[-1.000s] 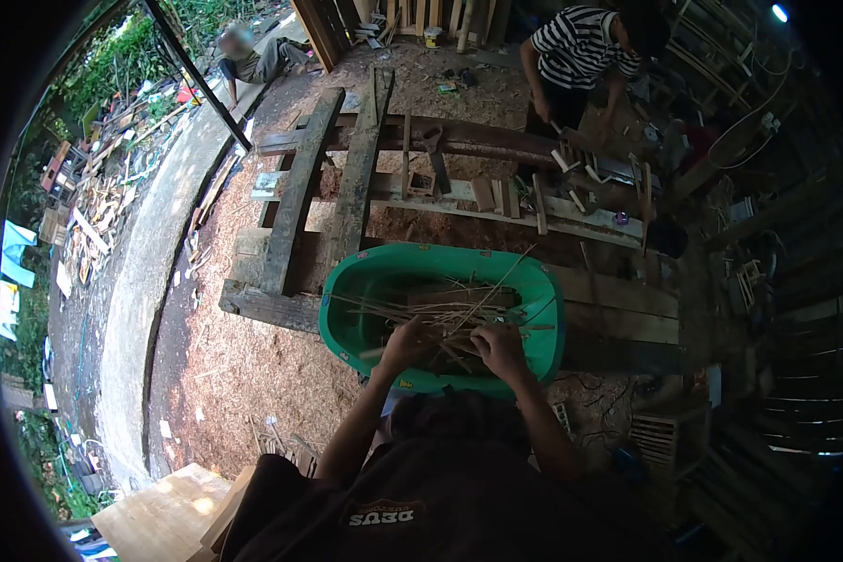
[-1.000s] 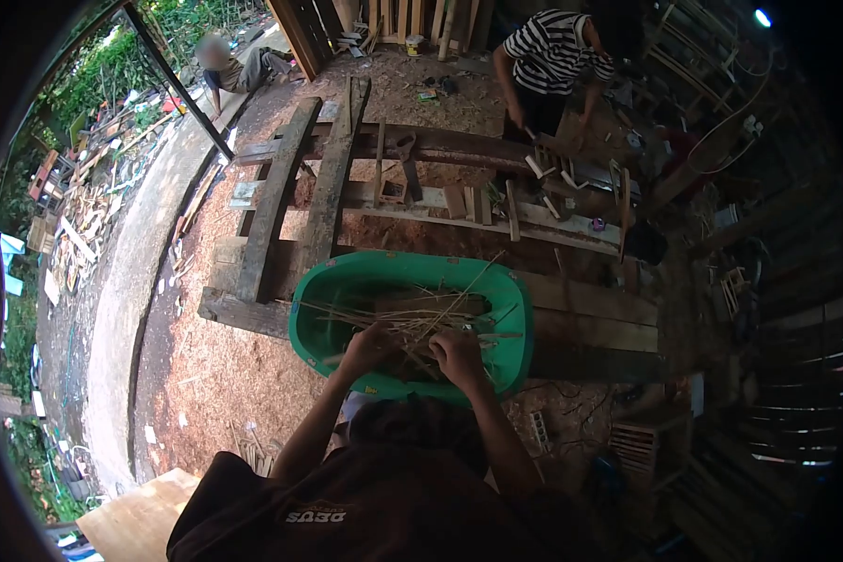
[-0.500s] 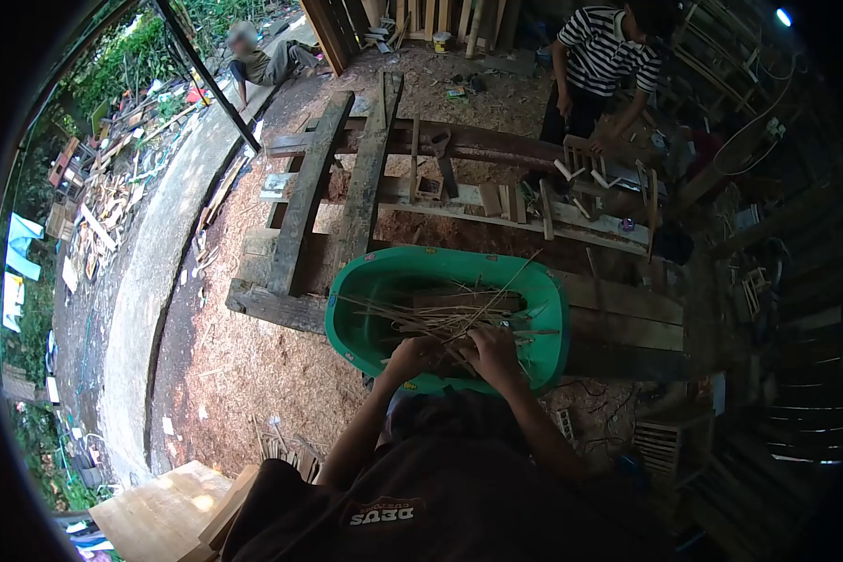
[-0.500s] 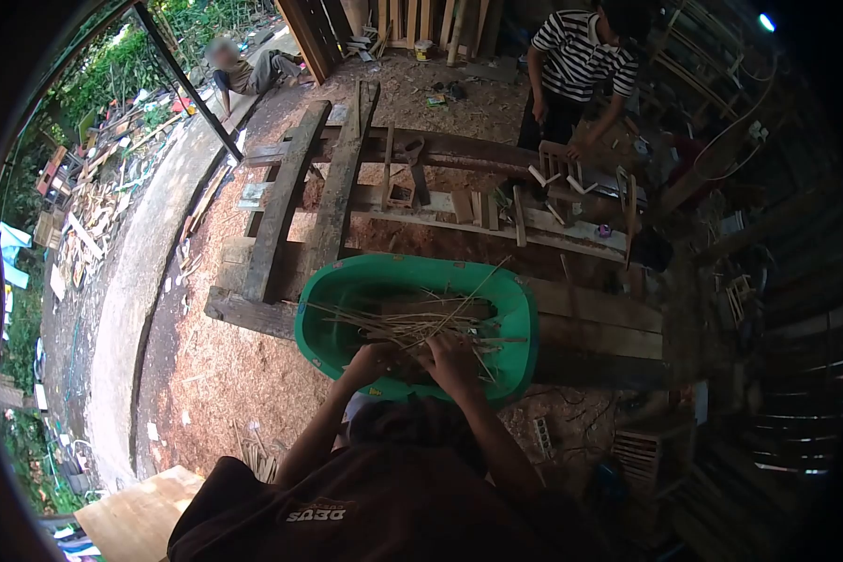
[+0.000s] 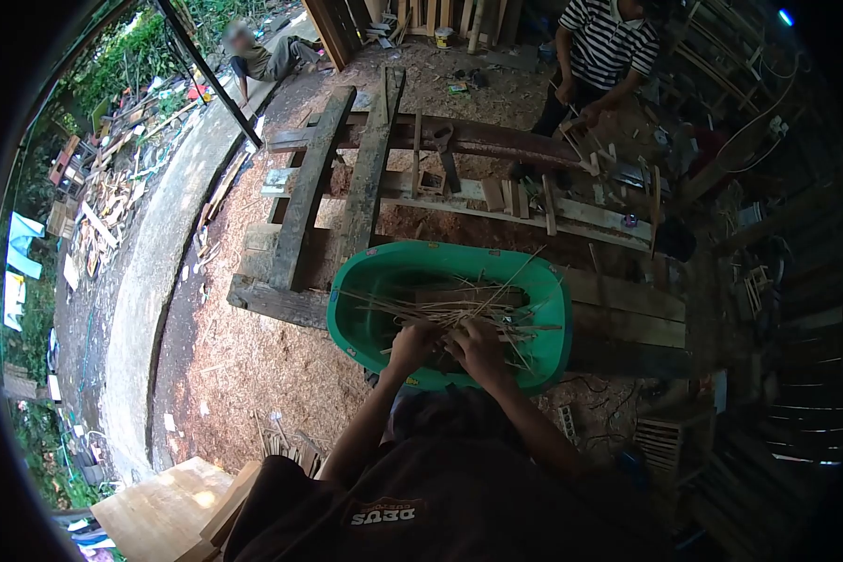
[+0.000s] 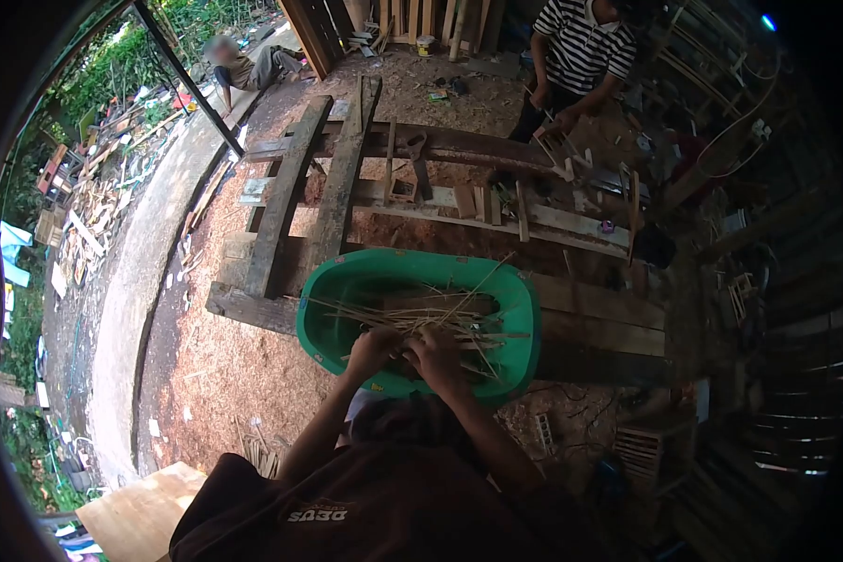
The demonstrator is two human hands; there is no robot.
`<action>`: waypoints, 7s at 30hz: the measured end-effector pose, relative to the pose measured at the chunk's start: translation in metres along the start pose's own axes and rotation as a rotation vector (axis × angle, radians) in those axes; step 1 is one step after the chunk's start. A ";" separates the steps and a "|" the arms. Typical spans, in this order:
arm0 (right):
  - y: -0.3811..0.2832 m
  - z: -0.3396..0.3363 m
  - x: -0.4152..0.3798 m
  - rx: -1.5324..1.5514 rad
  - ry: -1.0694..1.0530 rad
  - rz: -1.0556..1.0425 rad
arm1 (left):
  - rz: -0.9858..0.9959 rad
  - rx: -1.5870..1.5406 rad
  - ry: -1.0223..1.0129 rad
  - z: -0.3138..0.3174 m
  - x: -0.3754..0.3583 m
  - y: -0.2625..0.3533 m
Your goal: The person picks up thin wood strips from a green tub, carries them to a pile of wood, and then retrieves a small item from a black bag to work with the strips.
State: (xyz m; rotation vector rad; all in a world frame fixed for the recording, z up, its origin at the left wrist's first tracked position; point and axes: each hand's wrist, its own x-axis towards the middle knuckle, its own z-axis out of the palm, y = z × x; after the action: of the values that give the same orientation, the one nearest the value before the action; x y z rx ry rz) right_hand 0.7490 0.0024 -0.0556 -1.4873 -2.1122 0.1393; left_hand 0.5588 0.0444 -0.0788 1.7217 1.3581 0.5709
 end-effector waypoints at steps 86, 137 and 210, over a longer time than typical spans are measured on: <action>0.125 0.056 -0.072 -0.075 -0.323 0.346 | 0.098 0.362 -0.117 0.005 -0.005 -0.050; 0.519 0.011 -0.336 -0.156 -0.064 0.868 | 0.254 0.075 -0.217 0.492 0.075 0.158; 0.255 0.064 0.079 -0.158 -0.142 0.788 | -0.039 -0.097 0.207 0.084 0.089 0.028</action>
State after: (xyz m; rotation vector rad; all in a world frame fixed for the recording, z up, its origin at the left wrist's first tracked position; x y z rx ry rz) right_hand 0.9131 0.1848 -0.1778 -2.3934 -1.5408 0.3772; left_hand 0.6661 0.0984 -0.1134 1.5891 1.4790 0.7977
